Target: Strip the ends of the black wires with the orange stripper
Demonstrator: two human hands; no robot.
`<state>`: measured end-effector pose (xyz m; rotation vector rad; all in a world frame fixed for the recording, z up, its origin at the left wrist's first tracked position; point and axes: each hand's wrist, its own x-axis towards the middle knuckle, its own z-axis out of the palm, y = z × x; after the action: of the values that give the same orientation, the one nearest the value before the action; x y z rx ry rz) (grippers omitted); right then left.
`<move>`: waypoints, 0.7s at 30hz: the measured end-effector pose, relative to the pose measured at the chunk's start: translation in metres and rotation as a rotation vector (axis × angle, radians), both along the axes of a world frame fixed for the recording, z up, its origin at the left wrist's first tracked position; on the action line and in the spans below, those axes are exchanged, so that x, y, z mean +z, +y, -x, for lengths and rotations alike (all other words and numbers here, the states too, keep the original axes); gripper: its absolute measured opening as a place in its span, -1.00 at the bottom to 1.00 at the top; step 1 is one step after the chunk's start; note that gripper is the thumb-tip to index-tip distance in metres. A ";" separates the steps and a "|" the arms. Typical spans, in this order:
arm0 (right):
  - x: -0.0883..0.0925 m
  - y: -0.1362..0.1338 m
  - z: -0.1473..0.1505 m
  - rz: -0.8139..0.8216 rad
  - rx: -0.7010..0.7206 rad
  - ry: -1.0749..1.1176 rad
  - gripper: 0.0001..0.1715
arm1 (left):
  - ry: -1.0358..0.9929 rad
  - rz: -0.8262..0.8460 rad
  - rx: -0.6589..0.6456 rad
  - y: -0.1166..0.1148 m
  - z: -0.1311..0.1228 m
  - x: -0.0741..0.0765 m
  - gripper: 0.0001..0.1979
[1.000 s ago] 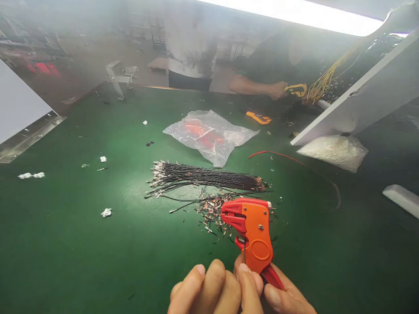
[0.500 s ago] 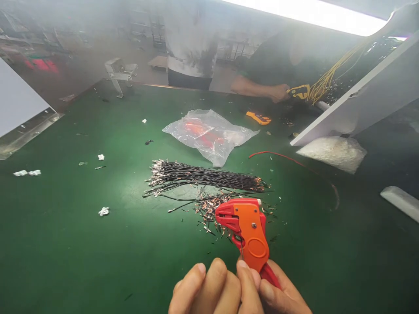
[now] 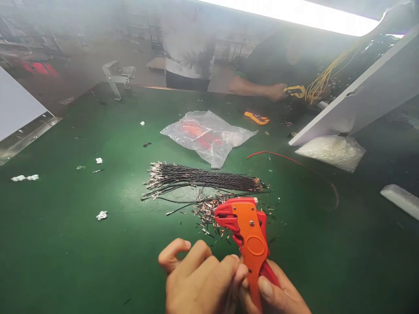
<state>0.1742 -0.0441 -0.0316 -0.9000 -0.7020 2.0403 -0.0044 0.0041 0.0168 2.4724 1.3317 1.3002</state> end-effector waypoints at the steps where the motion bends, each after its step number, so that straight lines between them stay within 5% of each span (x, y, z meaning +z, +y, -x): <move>1: 0.003 0.001 0.003 0.002 -0.015 0.035 -0.42 | -0.044 0.043 -0.047 0.003 0.003 0.001 -0.84; 6: 0.018 0.007 0.010 -0.069 -0.186 0.112 -0.42 | -0.409 0.259 -0.028 0.009 0.010 -0.004 -0.88; 11: 0.023 0.011 0.001 -0.198 -0.277 0.003 -0.35 | -0.477 0.635 -0.076 0.010 0.003 -0.014 -0.79; 15: 0.025 0.011 -0.010 -0.229 -0.221 -0.045 -0.36 | -0.596 0.834 -0.123 0.011 -0.003 -0.020 -0.72; 21: 0.033 0.009 -0.021 -0.135 0.096 -0.115 -0.22 | -0.656 1.000 -0.177 0.014 -0.002 -0.018 -0.73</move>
<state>0.1948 -0.0355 0.0018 -0.9253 -0.9508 2.0096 -0.0027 0.0183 -0.0009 1.3011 1.1252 0.9131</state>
